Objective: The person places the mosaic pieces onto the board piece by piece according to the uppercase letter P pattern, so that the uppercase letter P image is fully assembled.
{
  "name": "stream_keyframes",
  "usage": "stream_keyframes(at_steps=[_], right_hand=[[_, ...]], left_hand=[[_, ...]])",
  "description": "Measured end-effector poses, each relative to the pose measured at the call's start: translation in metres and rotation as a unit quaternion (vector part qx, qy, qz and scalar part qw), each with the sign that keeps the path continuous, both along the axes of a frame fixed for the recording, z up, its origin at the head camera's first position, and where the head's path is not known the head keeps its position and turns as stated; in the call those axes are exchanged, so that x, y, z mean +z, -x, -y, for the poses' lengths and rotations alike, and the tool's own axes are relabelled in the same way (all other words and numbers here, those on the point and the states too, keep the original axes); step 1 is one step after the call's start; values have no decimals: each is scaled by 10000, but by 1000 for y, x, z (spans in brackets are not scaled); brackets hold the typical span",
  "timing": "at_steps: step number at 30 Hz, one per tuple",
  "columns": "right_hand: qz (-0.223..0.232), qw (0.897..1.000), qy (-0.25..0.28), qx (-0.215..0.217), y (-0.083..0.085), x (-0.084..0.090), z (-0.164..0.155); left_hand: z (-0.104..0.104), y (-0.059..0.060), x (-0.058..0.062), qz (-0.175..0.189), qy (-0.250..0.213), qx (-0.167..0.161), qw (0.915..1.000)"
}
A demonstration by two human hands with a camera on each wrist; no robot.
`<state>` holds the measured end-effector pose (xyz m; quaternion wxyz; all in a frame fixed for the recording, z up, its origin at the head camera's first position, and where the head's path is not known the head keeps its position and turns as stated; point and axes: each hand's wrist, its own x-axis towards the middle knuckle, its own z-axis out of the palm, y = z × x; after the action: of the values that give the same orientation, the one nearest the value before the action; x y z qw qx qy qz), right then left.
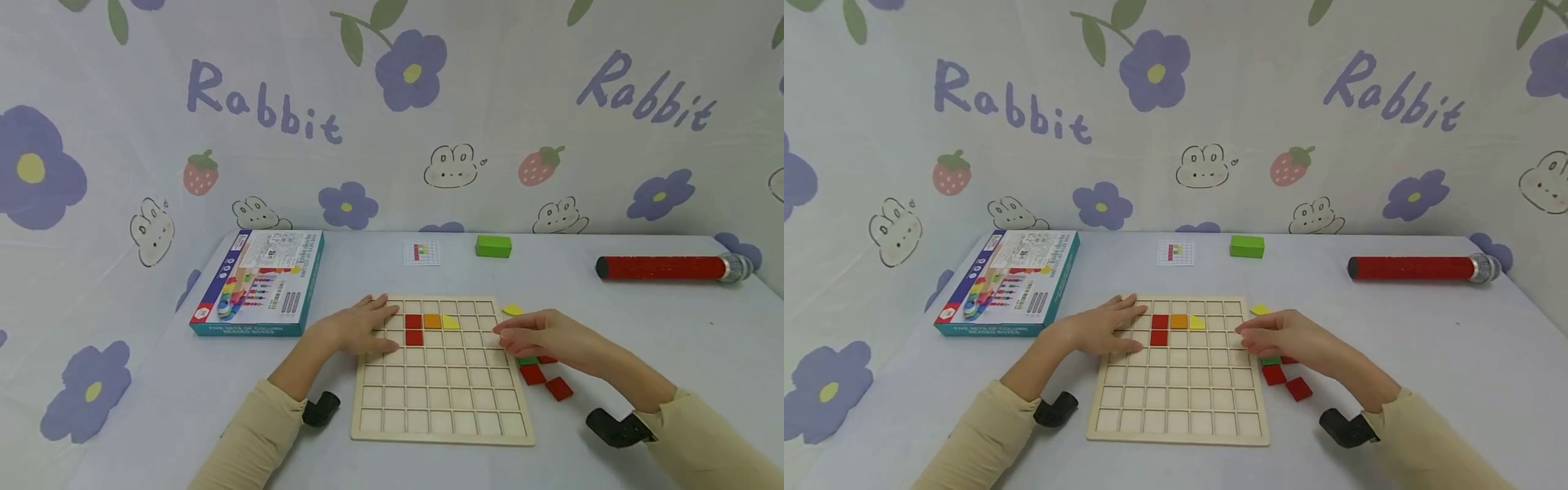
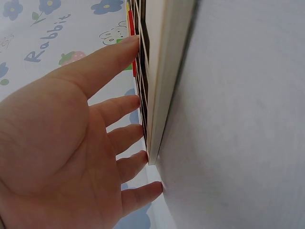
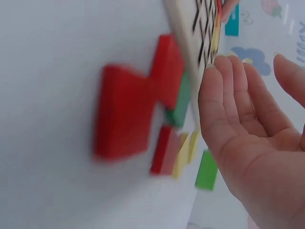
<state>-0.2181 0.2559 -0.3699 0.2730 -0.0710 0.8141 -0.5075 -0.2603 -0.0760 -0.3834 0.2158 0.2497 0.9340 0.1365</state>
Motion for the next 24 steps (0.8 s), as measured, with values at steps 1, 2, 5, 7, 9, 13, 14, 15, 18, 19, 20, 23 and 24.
stream_keyframes(at_steps=[1, 2, 5, 7, 9, 13, 14, 15, 18, 19, 20, 23, 24], right_hand=[[2, 10000, -29, -16, -1, -1, -4], [-6, 10000, -69, -34, -3, -2, -7], [-74, 9996, -265, -95, -8, -6, -18], [-139, 9992, -370, -88, -12, -8, -26], [-219, 9985, -493, -95, -17, -10, -32], [-366, 9981, -485, 53, -24, -14, -44], [-390, 9982, -433, 115, -26, -15, -46], [-412, 9982, -404, 185, -27, -15, -49], [-518, 9970, -274, 499, -31, -16, -55], [-590, 9959, -272, 622, -32, -17, -57], [-642, 9949, -265, 729, -33, -16, -58], [-885, 9905, -350, 992, -37, -16, -59], [-972, 9890, -419, 1030, -39, -16, -59]], left_hand=[[0, 0, 0, 8, 15, 8, 10000], [0, 0, 0, 4, 18, 10, 10000], [0, 0, 1, 5, 5, 15, 10000], [0, 0, 1, 22, -14, 16, 10000], [0, 0, 1, 34, -45, 22, 10000], [-1, 0, 2, 41, -41, 31, 10000], [-1, 0, 1, 34, -37, 33, 10000], [-1, 0, 1, 33, -32, 35, 10000], [-2, -1, 2, 46, -27, 35, 10000], [-2, -1, 2, 57, -24, 39, 10000], [-2, -1, 2, 68, -23, 40, 10000], [-1, -1, 3, 76, -42, 26, 10000], [-1, -1, 3, 76, -40, 23, 10000]])
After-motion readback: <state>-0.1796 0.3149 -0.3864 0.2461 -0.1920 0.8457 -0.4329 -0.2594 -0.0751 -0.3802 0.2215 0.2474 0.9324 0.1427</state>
